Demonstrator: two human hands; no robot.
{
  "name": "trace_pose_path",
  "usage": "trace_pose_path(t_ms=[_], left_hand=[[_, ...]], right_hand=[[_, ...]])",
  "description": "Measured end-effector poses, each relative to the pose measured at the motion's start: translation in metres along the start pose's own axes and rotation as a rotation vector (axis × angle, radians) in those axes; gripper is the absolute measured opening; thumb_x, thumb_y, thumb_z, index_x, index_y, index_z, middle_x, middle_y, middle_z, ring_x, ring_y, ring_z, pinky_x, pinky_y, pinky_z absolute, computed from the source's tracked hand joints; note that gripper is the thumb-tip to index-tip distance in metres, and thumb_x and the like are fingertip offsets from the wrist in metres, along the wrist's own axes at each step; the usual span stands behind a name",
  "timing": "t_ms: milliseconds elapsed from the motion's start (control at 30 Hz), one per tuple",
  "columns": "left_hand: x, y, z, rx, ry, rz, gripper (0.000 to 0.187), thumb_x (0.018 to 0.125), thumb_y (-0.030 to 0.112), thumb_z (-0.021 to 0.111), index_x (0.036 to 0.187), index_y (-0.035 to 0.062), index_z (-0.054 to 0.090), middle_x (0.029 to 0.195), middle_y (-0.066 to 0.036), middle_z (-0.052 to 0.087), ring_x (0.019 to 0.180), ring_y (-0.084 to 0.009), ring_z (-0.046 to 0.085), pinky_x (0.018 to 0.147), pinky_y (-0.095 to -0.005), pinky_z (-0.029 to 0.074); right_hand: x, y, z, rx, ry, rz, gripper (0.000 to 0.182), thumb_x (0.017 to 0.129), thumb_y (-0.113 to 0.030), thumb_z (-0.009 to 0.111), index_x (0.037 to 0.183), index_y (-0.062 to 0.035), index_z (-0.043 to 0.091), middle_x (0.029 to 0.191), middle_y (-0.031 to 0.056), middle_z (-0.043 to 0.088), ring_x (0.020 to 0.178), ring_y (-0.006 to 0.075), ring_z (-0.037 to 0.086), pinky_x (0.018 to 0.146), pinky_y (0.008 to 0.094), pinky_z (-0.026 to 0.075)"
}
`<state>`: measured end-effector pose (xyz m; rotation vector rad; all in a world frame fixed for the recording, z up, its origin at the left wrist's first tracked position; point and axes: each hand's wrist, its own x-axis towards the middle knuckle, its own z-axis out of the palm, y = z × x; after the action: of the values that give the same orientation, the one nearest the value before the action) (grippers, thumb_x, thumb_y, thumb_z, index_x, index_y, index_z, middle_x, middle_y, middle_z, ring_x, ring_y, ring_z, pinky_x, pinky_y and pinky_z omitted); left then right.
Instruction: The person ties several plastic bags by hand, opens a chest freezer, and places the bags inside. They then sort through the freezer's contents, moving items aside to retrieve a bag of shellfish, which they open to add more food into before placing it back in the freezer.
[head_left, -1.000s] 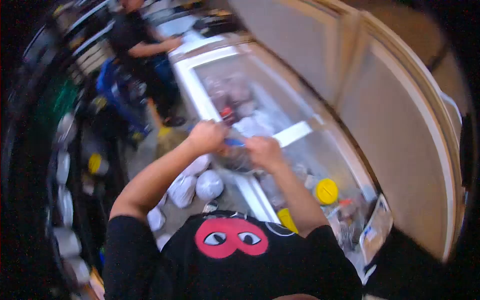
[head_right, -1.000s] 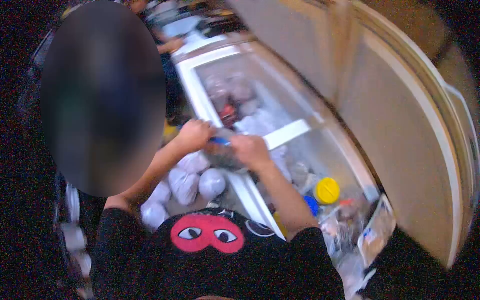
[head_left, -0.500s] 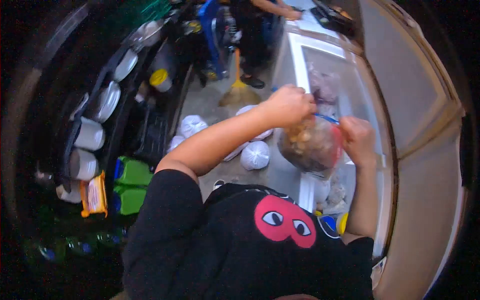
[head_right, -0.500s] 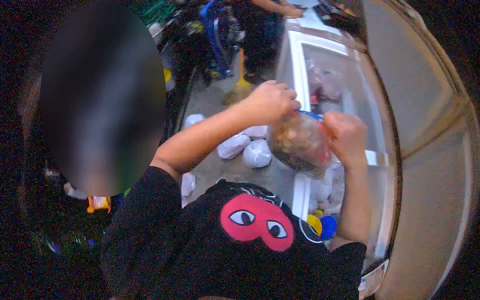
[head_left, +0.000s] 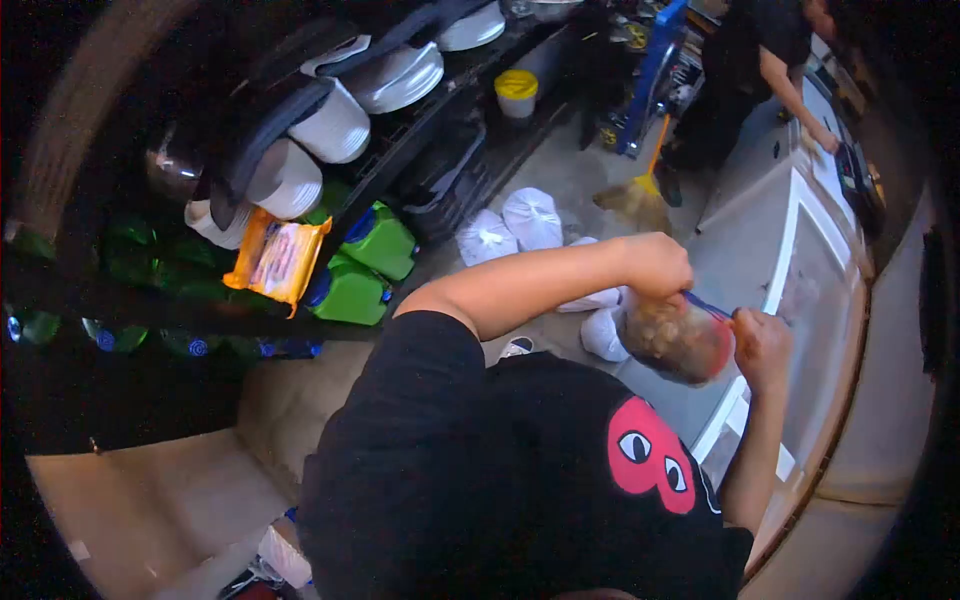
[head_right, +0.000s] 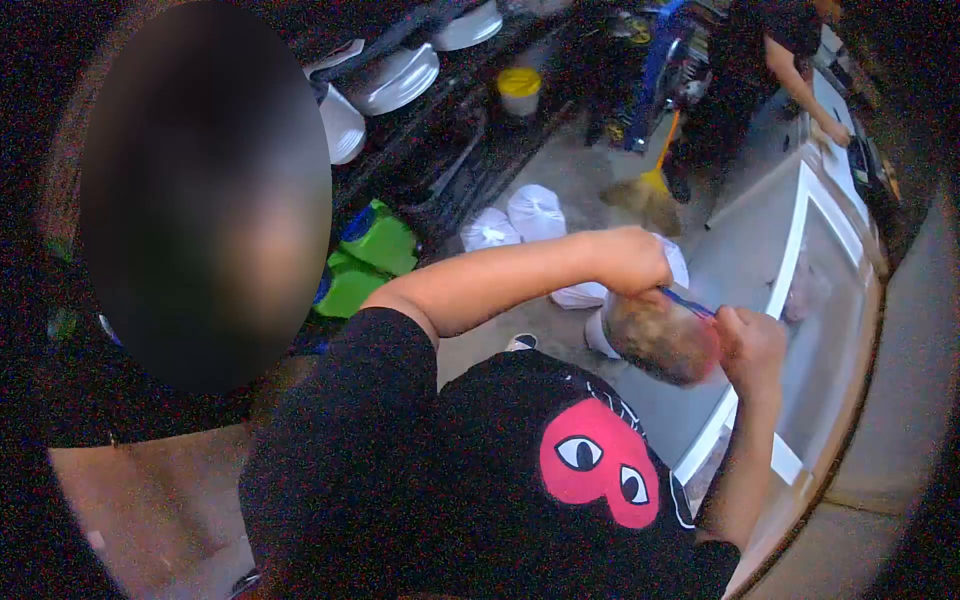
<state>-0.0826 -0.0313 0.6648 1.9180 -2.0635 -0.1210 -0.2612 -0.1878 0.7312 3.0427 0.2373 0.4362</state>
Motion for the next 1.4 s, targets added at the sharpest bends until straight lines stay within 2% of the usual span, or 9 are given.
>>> trace_pose_path(t_ms=[167, 433, 567, 733, 833, 1033, 1133, 1333, 1400], left_hand=[[-0.065, -0.006, -0.006, -0.036, -0.258, -0.193, 0.036, 0.082, 0.043, 0.058, 0.096, 0.0107, 0.065, 0.079, -0.015, 0.066, 0.081, -0.0366, 0.063, 0.067, -0.0468, 0.05], [-0.154, -0.038, 0.1, -0.274, -0.075, -0.36, 0.051, 0.084, 0.03, 0.059, 0.129, 0.0122, 0.045, 0.119, -0.017, 0.056, 0.101, -0.0359, 0.057, 0.084, -0.0448, 0.048], [-0.228, -0.063, 0.176, -0.397, -0.061, -0.575, 0.051, 0.082, 0.027, 0.059, 0.129, 0.0114, 0.044, 0.12, -0.018, 0.055, 0.105, -0.0358, 0.055, 0.087, -0.0441, 0.047], [-0.282, -0.054, 0.181, -0.408, -0.532, -1.11, 0.041, 0.084, 0.03, 0.06, 0.115, 0.0039, 0.055, 0.1, -0.023, 0.063, 0.09, -0.0381, 0.061, 0.08, -0.0456, 0.048], [-0.319, -0.056, 0.239, -0.526, -0.421, -1.284, 0.035, 0.087, 0.033, 0.056, 0.104, 0.0026, 0.061, 0.095, -0.023, 0.064, 0.087, -0.039, 0.062, 0.078, -0.0469, 0.048], [-0.35, -0.066, 0.344, -0.506, -0.473, -1.412, 0.042, 0.09, 0.04, 0.049, 0.091, 0.0007, 0.064, 0.088, -0.025, 0.063, 0.082, -0.0409, 0.062, 0.073, -0.0493, 0.049], [-0.336, -0.084, 0.389, -0.491, -0.337, -1.504, 0.045, 0.091, 0.041, 0.047, 0.086, -0.0001, 0.064, 0.083, -0.025, 0.063, 0.078, -0.042, 0.062, 0.071, -0.0496, 0.049], [-0.3, -0.146, 0.483, -0.453, -0.173, -1.444, 0.048, 0.092, 0.041, 0.044, 0.081, -0.0012, 0.063, 0.078, -0.023, 0.063, 0.075, -0.0429, 0.061, 0.067, -0.0499, 0.048], [-0.275, -0.173, 0.507, -0.547, -0.307, -1.484, 0.043, 0.092, 0.038, 0.046, 0.089, -0.0011, 0.063, 0.085, -0.025, 0.063, 0.083, -0.043, 0.061, 0.074, -0.0495, 0.048]], right_hand=[[0.037, -0.034, 0.036, 0.181, -0.061, -0.067, 0.021, 0.08, -0.018, 0.062, 0.07, -0.0061, 0.049, 0.06, 0.0117, 0.05, 0.057, 0.034, 0.051, 0.051, 0.0426, 0.039], [0.042, -0.026, 0.084, 0.362, -0.153, 0.149, 0.016, 0.08, -0.012, 0.064, 0.093, -0.0058, 0.058, 0.087, 0.0142, 0.054, 0.077, 0.0343, 0.055, 0.064, 0.0403, 0.044], [-0.019, 0.028, 0.09, 0.265, -0.223, 0.429, 0.017, 0.083, -0.008, 0.061, 0.1, -0.0063, 0.058, 0.092, 0.0143, 0.055, 0.085, 0.035, 0.055, 0.071, 0.0394, 0.046], [-0.173, 0.117, 0.128, 0.02, -0.202, 0.863, 0.034, 0.084, -0.016, 0.063, 0.114, -0.0033, 0.056, 0.106, 0.0215, 0.056, 0.103, 0.0374, 0.052, 0.092, 0.0408, 0.04], [-0.229, 0.142, 0.146, -0.138, -0.226, 0.935, 0.051, 0.084, -0.024, 0.065, 0.123, 0.0039, 0.049, 0.118, 0.0261, 0.052, 0.11, 0.04, 0.048, 0.096, 0.0437, 0.036], [-0.269, 0.16, 0.183, 0.091, -0.408, 1.055, 0.063, 0.086, -0.037, 0.06, 0.13, 0.0043, 0.041, 0.132, 0.0261, 0.043, 0.122, 0.0397, 0.042, 0.105, 0.0437, 0.03], [-0.25, 0.131, 0.198, -0.261, -0.393, 1.143, 0.066, 0.085, -0.033, 0.063, 0.134, 0.0022, 0.035, 0.133, 0.023, 0.042, 0.121, 0.0373, 0.044, 0.102, 0.0424, 0.033], [-0.263, 0.135, 0.204, -0.184, -0.267, 1.204, 0.066, 0.087, -0.029, 0.063, 0.136, 0.0012, 0.031, 0.136, 0.0216, 0.04, 0.124, 0.0341, 0.041, 0.103, 0.0389, 0.035], [-0.277, 0.139, 0.202, -0.13, -0.261, 1.205, 0.065, 0.088, -0.025, 0.062, 0.137, 0.0023, 0.029, 0.137, 0.0222, 0.038, 0.125, 0.0322, 0.04, 0.104, 0.0384, 0.033]])
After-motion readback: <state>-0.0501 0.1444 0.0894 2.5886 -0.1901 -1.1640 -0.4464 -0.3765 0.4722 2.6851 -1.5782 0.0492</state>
